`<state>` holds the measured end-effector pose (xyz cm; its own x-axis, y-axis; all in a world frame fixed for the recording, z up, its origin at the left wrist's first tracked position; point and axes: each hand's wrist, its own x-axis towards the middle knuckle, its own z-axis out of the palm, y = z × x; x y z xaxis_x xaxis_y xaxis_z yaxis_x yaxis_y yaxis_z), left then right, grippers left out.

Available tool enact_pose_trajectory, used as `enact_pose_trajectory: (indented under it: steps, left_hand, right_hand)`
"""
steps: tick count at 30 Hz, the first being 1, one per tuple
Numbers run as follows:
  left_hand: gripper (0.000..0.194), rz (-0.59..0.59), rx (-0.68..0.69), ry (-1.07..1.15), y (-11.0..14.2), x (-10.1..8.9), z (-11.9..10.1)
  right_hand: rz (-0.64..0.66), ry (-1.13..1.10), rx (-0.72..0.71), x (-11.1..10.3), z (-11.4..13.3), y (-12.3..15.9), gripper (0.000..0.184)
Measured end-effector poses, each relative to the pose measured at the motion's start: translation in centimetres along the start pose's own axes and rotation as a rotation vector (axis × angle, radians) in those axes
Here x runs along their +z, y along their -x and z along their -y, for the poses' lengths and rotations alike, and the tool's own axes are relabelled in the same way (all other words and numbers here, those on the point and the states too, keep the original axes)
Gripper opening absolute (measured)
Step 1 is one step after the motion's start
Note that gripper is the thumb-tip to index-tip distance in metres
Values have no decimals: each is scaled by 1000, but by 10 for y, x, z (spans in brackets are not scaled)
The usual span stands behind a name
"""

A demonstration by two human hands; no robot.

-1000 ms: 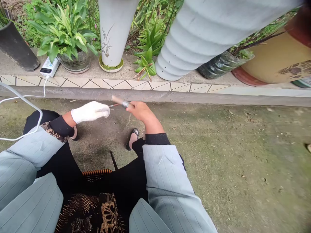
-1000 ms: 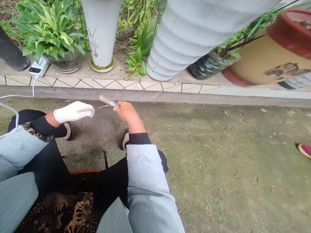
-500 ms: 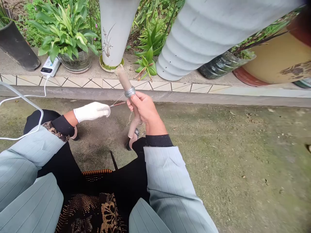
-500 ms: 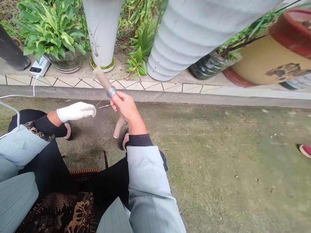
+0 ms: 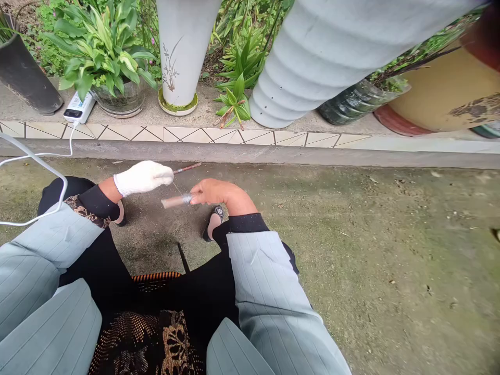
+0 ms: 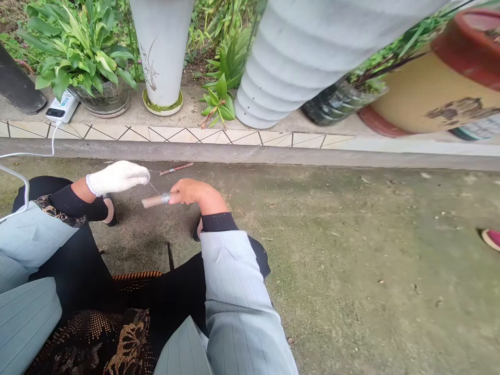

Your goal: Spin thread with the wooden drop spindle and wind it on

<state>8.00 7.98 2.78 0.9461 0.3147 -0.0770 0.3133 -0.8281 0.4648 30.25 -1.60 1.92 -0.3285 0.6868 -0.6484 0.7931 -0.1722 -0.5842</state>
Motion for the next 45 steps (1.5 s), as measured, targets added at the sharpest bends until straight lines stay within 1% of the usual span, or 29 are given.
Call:
enact_pose_trajectory:
  steps: [1, 2, 3, 4, 6, 8, 9, 10, 11, 12, 14, 16, 18, 20, 21, 23, 26, 27, 28, 29, 30, 31, 33, 35, 37, 39, 41, 43, 45]
  left_hand:
    - [33, -9, -17, 16, 0, -1, 2]
    - [33, -10, -29, 55, 0, -1, 3]
    - [33, -17, -42, 107, 0, -2, 4]
    - [34, -24, -58, 164, 0, -3, 4]
    - [36, -44, -93, 252, 1, -6, 3]
    - [37, -63, -113, 279, 1, -10, 1]
    - [38, -61, -111, 277, 2, -12, 0]
    - [38, -43, -96, 275, 2, -13, 0]
    - [38, -24, -73, 277, 2, -14, 0]
    - [38, 4, -43, 280, 3, -14, -1]
    - [38, 57, 19, 290, 4, -14, -1]
    - [37, 86, 60, 286, 5, -15, -3]
    - [36, 87, 69, 264, 6, -15, -5]
    - [36, 40, 52, 222, 7, -16, -8]
    - [35, 0, 31, 190, 8, -17, -8]
    - [34, -87, -27, 116, 8, -17, -7]
    - [32, -181, -124, 54, 6, -14, -1]
    - [31, -199, -151, 59, 5, -13, 2]
    - [31, -208, -176, 78, 4, -12, 4]
    - [32, -204, -197, 112, 3, -10, 6]
    - [32, -181, -209, 160, 2, -8, 6]
    - [33, -139, -208, 213, 1, -7, 5]
    - [36, -37, -168, 313, -1, -4, 0]
    - [37, 36, -96, 358, -2, -2, -8]
    - [37, 71, -26, 356, -3, -2, -13]
    - [37, 91, 26, 333, -4, -4, -15]
    - [37, 91, 55, 304, -4, -6, -15]
    - [36, 76, 74, 273, -3, -8, -13]
    - [34, 76, 101, 246, -1, -9, -12]
  right_hand:
    - [134, -72, -76, 1, 3, 2, 19]
    - [204, -160, -162, 0, 5, 5, 21]
    - [189, -259, -250, -1, 7, 9, 24]
    - [88, -366, -331, -3, 8, 13, 28]
    - [-282, -589, -434, -9, 9, 20, 36]
    - [-670, -775, -440, -16, 6, 23, 43]
    - [-811, -838, -420, -19, 3, 24, 45]
    - [-911, -880, -393, -21, -2, 22, 47]
    - [-976, -906, -359, -23, -7, 20, 48]
    - [-1010, -916, -317, -24, -12, 16, 48]
    - [-1020, -886, -207, -24, -23, 8, 46]
    - [-986, -780, -72, -22, -31, 0, 41]
    - [-917, -573, 58, -19, -33, -5, 37]
    - [-794, -302, 145, -16, -30, -7, 33]
    - [-699, -176, 159, -14, -27, -7, 31]
    - [-435, -19, 125, -10, -19, -6, 26]
    - [28, -55, -16, -3, -6, -2, 22]
    - [141, -110, -79, -1, -2, 1, 22]
    - [206, -178, -150, -1, 1, 4, 24]
    - [214, -257, -229, -1, 4, 7, 26]
    - [160, -350, -307, -3, 6, 11, 28]
    - [46, -454, -375, -5, 8, 14, 31]
    - [-288, -669, -447, -9, 8, 19, 37]
    - [-616, -833, -427, -13, 5, 18, 42]
    - [-821, -923, -358, -15, -1, 14, 44]
    - [-909, -956, -277, -16, -9, 9, 43]
    - [-943, -943, -194, -17, -17, 6, 41]
    - [-976, -881, -98, -19, -25, 4, 38]
    - [-992, -749, 27, -22, -32, 3, 36]
